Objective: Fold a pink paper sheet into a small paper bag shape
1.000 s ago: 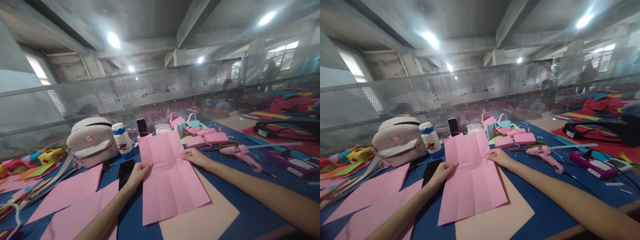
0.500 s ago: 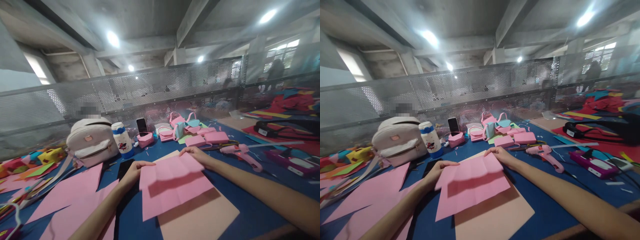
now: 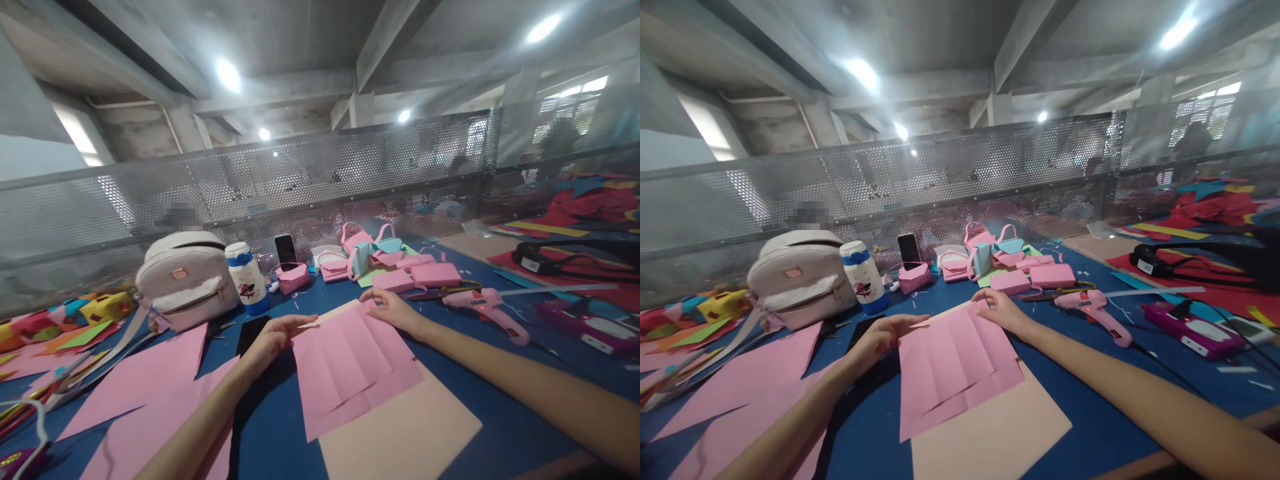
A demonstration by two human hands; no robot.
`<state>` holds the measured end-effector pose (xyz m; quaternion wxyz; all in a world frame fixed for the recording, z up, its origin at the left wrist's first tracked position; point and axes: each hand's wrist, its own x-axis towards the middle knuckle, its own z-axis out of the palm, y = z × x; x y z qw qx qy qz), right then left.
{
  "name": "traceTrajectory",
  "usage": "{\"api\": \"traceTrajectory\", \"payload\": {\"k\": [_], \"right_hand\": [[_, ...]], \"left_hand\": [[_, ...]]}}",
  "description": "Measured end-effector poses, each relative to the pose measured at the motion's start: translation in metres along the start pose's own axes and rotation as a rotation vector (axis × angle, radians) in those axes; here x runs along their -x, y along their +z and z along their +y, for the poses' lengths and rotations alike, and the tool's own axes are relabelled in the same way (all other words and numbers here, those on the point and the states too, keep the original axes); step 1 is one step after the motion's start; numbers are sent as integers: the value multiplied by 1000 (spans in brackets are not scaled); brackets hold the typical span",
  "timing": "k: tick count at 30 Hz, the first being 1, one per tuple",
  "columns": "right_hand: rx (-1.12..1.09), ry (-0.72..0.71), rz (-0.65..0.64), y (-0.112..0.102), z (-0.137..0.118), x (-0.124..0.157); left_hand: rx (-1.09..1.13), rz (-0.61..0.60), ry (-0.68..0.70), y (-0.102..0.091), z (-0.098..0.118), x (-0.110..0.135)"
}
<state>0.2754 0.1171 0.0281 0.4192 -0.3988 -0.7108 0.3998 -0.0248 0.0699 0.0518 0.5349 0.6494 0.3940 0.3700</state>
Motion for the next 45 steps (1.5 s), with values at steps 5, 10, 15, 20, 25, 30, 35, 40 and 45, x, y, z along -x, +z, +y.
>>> {"api": "traceTrajectory", "payload": {"k": [5,10,15,20,25,30,35,40,45], "right_hand": [[35,-23,-16,4,-3,2],[76,-54,-24,7,0,3],[177,-130,-32,4,-2,2],[299,-232,-137,18,-28,7],[316,-186,-295,44,-54,6],[287,-139,-382,43,-56,-7],[247,-111,-400,17,-44,-15],[228,-77,-380,-13,-35,-10],[205,-25,-322,-31,-34,1]], "left_hand": [[-77,94,-41,11,-8,-4],[-153,42,-99,28,-9,-1],[-213,33,-106,29,-7,0],[-373,143,-69,39,-6,-4],[-506,213,-24,54,3,0],[-566,241,3,57,11,8],[-524,266,-2,53,14,8],[-453,277,-17,51,17,7],[-389,293,-30,51,20,7]]}}
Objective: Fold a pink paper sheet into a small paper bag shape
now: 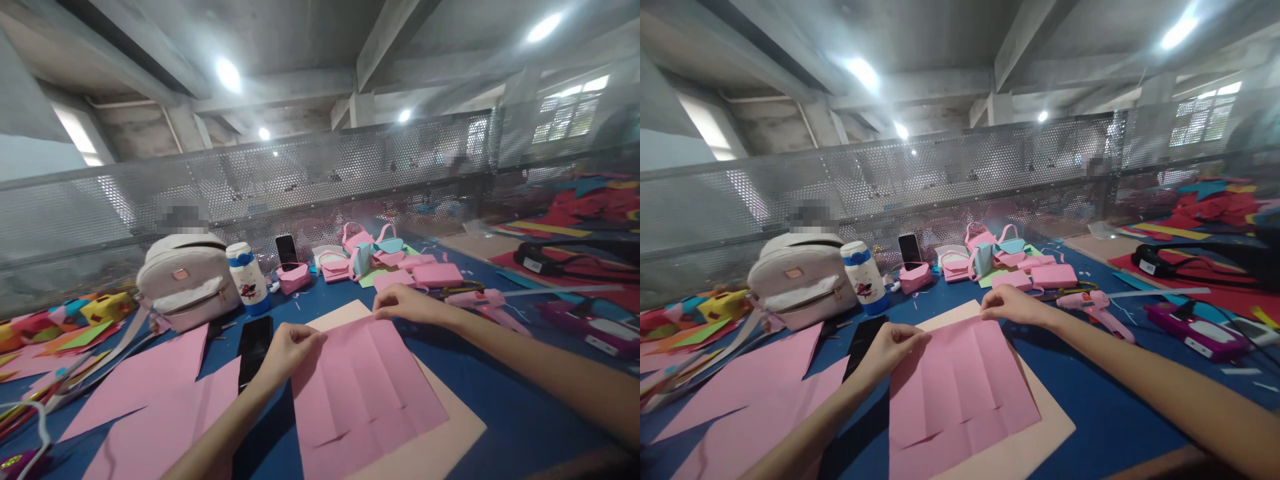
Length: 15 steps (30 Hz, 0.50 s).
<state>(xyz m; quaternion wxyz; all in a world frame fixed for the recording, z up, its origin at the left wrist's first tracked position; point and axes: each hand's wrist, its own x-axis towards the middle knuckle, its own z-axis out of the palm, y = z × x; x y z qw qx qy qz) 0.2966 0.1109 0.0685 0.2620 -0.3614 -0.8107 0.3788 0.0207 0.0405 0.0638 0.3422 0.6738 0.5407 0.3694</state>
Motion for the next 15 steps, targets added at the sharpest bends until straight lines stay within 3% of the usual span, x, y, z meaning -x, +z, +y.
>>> {"api": "traceTrajectory", "payload": {"k": [11,15], "right_hand": [[-94,155,107,-6,14,27],[62,127,103,-6,3,39]], "left_hand": [[112,63,-79,-11,-5,1],[114,54,-75,-11,-6,10]]}}
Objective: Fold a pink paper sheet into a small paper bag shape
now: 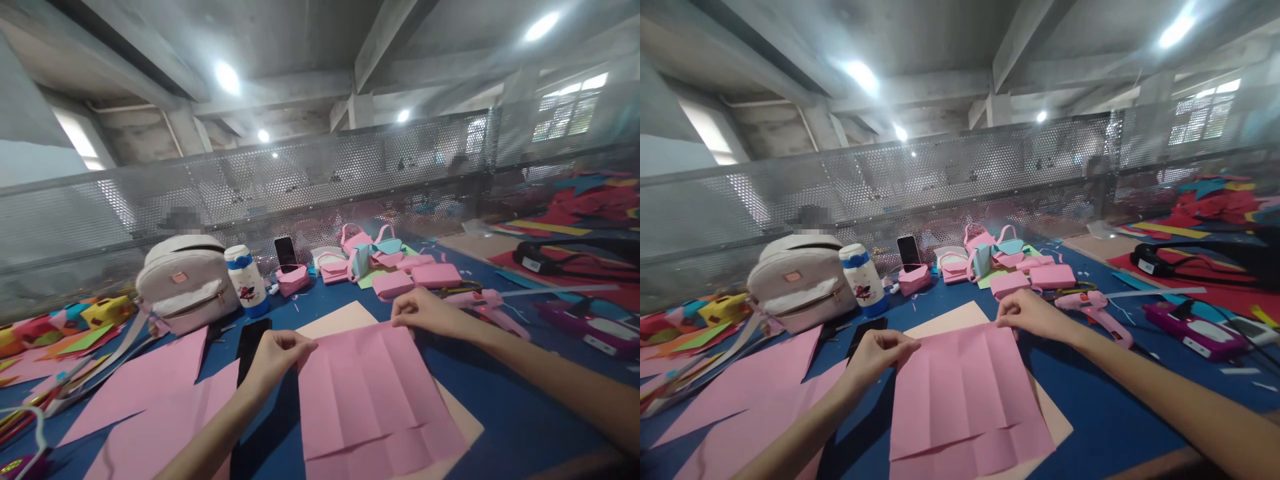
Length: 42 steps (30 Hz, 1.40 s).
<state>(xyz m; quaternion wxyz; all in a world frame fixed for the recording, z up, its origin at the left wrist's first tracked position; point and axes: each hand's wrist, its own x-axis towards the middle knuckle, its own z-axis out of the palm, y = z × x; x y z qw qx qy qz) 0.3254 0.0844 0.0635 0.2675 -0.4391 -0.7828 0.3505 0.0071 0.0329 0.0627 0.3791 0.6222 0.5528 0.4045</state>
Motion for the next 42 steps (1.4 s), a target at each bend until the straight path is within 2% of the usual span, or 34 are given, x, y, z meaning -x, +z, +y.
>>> {"api": "traceTrajectory", "payload": {"k": [4,7,11,17,21,27,30,32,34,37,42], "right_hand": [[221,-130,-61,5,-14,3],[152,-122,-141,18,-25,-5],[64,-156,-149,40,-41,-21],[1,-213,-104,58,-50,-30],[-48,-213,-70,51,-42,-26],[-101,-159,15,21,-23,-17],[-132,-121,10,14,-17,-13],[-90,-122,25,12,-13,-11],[-24,-152,82,11,-11,-11],[-7,-160,132,9,-8,-11],[-144,-60,59,11,-8,-7]], "left_hand": [[-8,-26,18,8,5,5],[-16,-60,28,20,11,5],[-45,-76,77,34,18,5],[-152,-63,156,34,26,1],[-143,-27,145,23,23,0],[-84,112,124,-6,16,7],[-65,153,107,-11,14,11],[-52,119,101,-10,11,12],[-44,34,78,-9,7,11],[-30,-56,2,-12,1,13],[26,-10,-89,-22,3,22]]}}
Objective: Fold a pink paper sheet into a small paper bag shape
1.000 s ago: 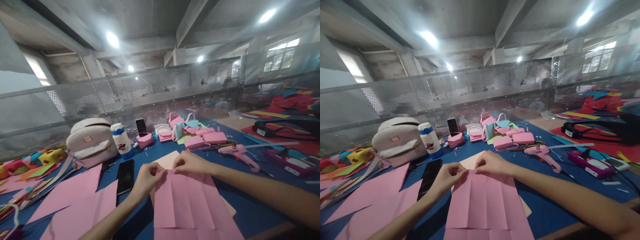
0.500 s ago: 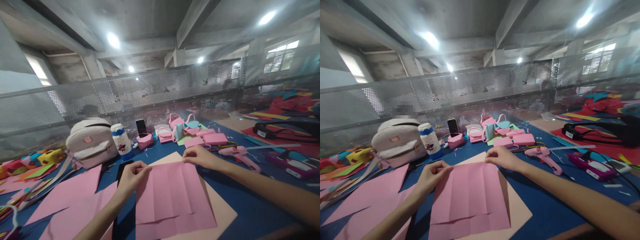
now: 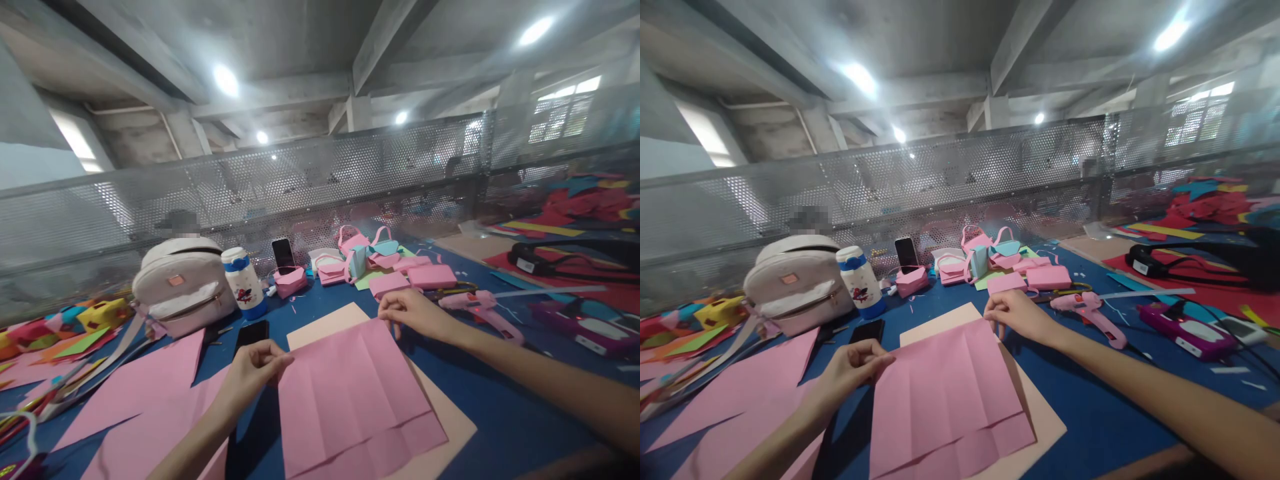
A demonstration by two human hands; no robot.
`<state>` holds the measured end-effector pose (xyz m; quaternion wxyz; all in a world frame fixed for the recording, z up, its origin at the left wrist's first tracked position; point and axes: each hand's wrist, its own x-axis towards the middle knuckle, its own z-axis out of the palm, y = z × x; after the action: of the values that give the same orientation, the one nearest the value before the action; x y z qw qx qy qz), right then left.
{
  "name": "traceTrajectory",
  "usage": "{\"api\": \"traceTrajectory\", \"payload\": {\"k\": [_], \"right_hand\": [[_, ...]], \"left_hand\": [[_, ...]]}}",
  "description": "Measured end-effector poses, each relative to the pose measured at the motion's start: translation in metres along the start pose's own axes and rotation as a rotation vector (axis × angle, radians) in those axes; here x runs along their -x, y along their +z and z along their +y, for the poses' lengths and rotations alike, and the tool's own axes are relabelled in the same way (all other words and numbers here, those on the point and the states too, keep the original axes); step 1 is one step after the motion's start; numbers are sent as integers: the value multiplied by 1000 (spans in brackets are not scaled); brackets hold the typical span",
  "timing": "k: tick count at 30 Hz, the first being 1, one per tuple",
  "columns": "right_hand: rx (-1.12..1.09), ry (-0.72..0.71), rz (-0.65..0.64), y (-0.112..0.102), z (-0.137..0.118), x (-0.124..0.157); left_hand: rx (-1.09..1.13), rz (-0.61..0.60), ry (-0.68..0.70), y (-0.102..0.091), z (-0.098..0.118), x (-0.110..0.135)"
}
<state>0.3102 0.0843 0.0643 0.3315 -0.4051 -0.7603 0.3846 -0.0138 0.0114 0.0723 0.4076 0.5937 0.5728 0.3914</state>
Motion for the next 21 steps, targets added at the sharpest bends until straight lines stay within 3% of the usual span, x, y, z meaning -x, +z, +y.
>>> {"api": "traceTrajectory", "payload": {"k": [6,9,13,14,17,21], "right_hand": [[2,-28,3,2,3,0],[168,-46,41,1,1,2],[497,-321,239,13,-15,13],[530,-420,182,19,-20,17],[584,-624,-161,45,-34,34],[557,-517,-409,73,-33,53]], "left_hand": [[20,-5,-63,-8,-4,1],[24,17,-66,-9,-10,-5],[63,6,-30,-1,-3,-17],[72,-6,-22,1,1,-20],[79,-67,-6,10,12,-31],[74,-187,-19,16,14,-41]]}}
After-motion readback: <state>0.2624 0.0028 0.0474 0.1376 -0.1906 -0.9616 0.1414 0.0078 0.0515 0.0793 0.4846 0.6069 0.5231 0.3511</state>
